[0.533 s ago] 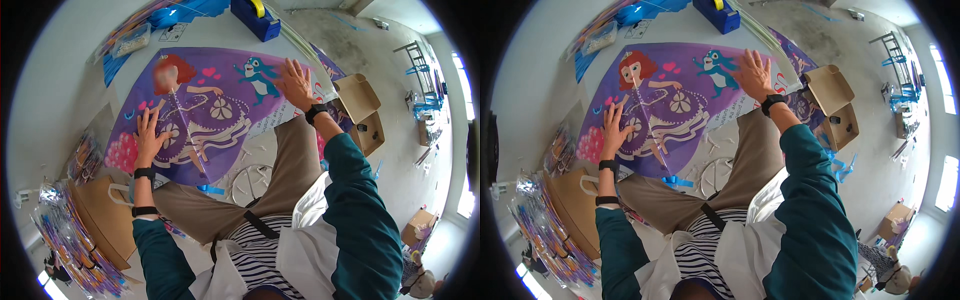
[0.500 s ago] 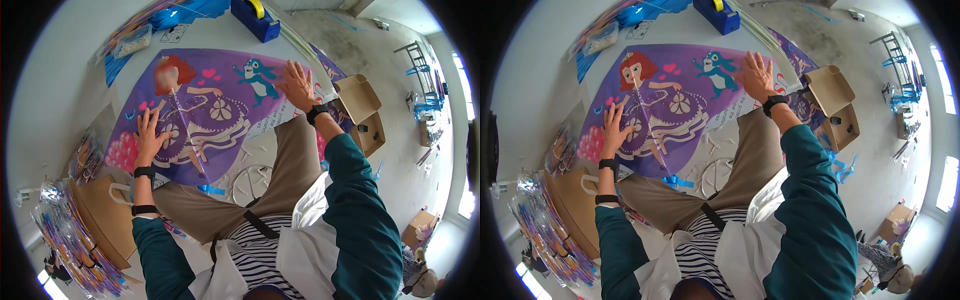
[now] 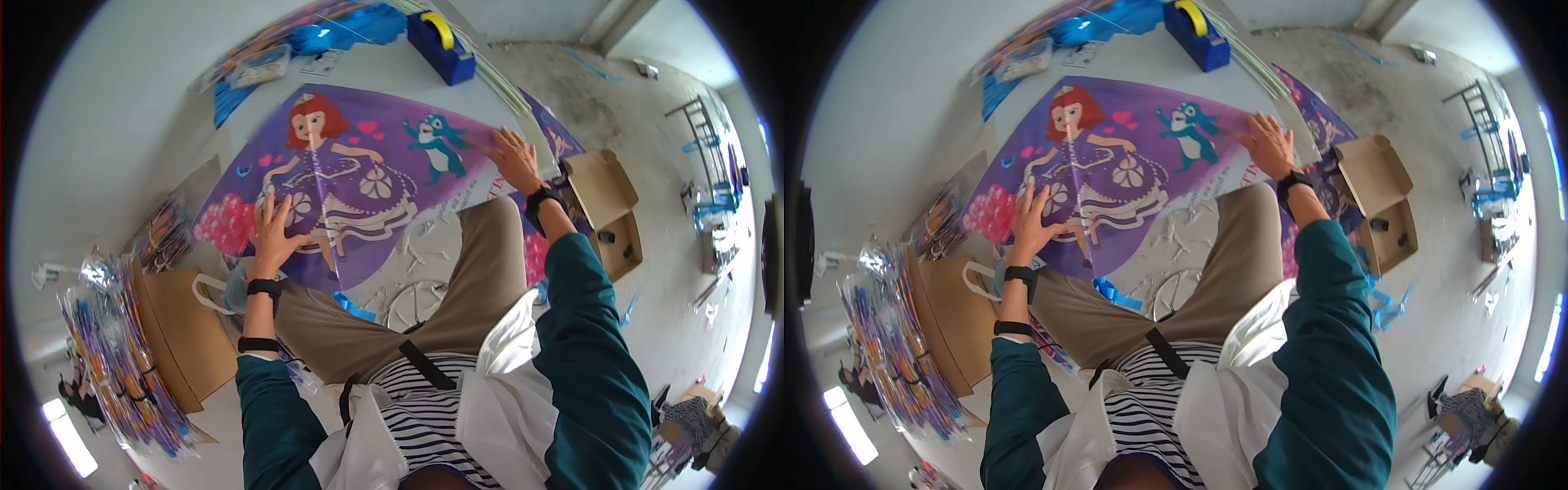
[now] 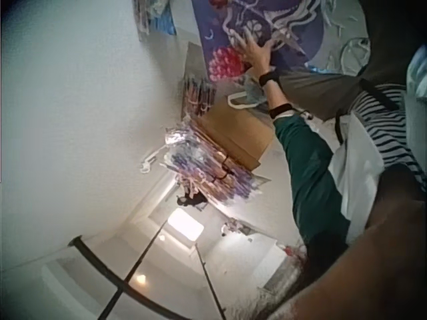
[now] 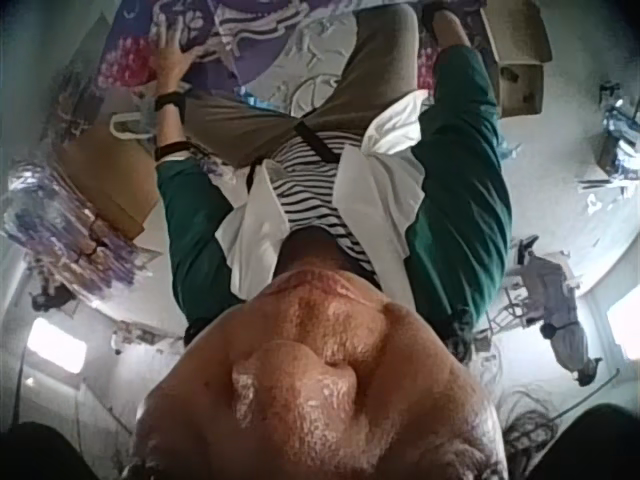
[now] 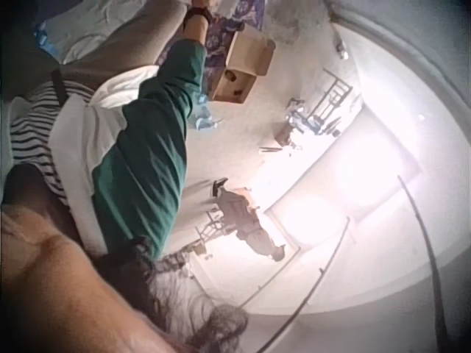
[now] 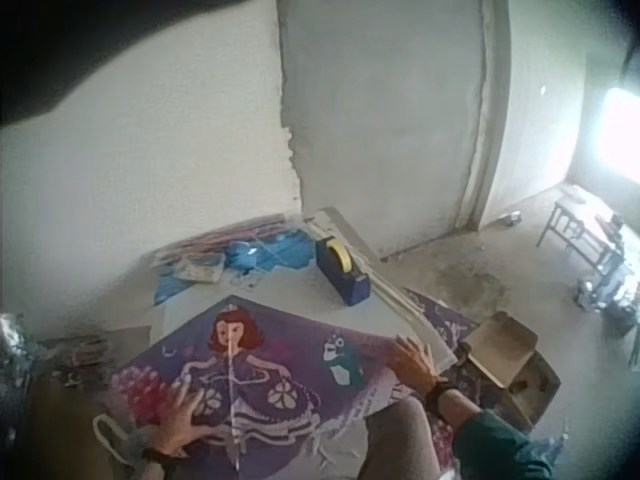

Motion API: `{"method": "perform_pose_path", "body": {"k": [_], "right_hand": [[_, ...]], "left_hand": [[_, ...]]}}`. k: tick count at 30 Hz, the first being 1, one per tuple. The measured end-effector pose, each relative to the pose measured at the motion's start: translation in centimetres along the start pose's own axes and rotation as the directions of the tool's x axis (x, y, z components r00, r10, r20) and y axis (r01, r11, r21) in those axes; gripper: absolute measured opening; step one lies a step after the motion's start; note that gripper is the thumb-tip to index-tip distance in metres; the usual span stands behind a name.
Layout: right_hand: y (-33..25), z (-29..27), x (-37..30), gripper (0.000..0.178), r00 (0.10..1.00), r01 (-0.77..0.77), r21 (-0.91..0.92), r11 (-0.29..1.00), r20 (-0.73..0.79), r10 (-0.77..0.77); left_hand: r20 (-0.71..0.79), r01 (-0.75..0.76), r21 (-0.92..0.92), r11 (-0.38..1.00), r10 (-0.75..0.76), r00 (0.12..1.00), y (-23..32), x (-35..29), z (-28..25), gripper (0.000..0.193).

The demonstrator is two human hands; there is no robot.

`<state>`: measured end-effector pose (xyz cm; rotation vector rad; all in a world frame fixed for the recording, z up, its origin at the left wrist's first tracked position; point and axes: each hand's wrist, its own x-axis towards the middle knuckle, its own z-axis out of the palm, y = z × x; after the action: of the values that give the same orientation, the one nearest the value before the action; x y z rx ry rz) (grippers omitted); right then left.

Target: Assembling a kite by attaching sticks and tape to the sail material.

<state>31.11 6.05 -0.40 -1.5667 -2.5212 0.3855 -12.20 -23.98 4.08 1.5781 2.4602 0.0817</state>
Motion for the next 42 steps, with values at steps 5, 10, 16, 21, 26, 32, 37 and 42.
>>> {"method": "perform_pose_path", "body": {"k": [5, 10, 16, 21, 26, 32, 37, 42], "right_hand": [[0.4, -2.8, 0.9, 0.039, 0.973, 0.178, 0.084, 0.980, -0.161, -0.163], [-4.5, -0.9, 1.9, 0.023, 0.895, 0.438, 0.030, 0.899, -0.114, -0.432], [-10.8, -1.8, -2.8, 0.015, 0.900, 0.435, 0.163, 0.885, -0.076, -0.429], [-12.5, -1.6, -7.1, 0.018, 0.911, 0.407, 0.118, 0.906, 0.011, -0.412], [-13.8, -3.0, -10.2, 0.023, 0.954, 0.260, 0.141, 0.955, 0.115, -0.276], [-14.3, -4.1, -12.8, 0.023, 0.968, 0.181, 0.173, 0.968, 0.140, -0.206], [-14.4, -3.7, -13.7, 0.022, 0.962, 0.138, 0.151, 0.979, 0.215, -0.169], [-18.5, -3.2, -14.0, 0.020, 0.952, 0.199, 0.215, 0.956, 0.190, -0.241]], "left_hand": [[-0.248, -0.034, -0.045, 0.998, 0.022, 0.969, -0.4, -4.8, -1.5, 0.076], [-0.359, 0.076, -0.234, 0.969, -0.158, 0.920, -6.6, -12.7, -1.2, 0.038], [-0.370, 0.490, -0.485, 0.724, -0.678, 0.636, -16.9, -24.8, 4.8, 0.016], [-0.280, 0.648, -0.536, 0.540, -0.839, 0.467, -20.9, -29.0, 10.6, 0.013], [-0.262, 0.582, -0.655, 0.482, -0.867, 0.423, -23.5, -24.5, 17.3, 0.031], [-0.056, 0.478, -0.816, 0.324, -0.869, 0.492, -25.6, -20.7, 21.5, 0.029], [0.053, 0.325, -0.942, 0.080, -0.923, 0.381, -26.9, -23.2, 18.6, 0.019], [0.024, -0.073, -0.994, -0.078, -0.830, 0.558, -22.9, -24.7, 4.4, 0.009]]}}
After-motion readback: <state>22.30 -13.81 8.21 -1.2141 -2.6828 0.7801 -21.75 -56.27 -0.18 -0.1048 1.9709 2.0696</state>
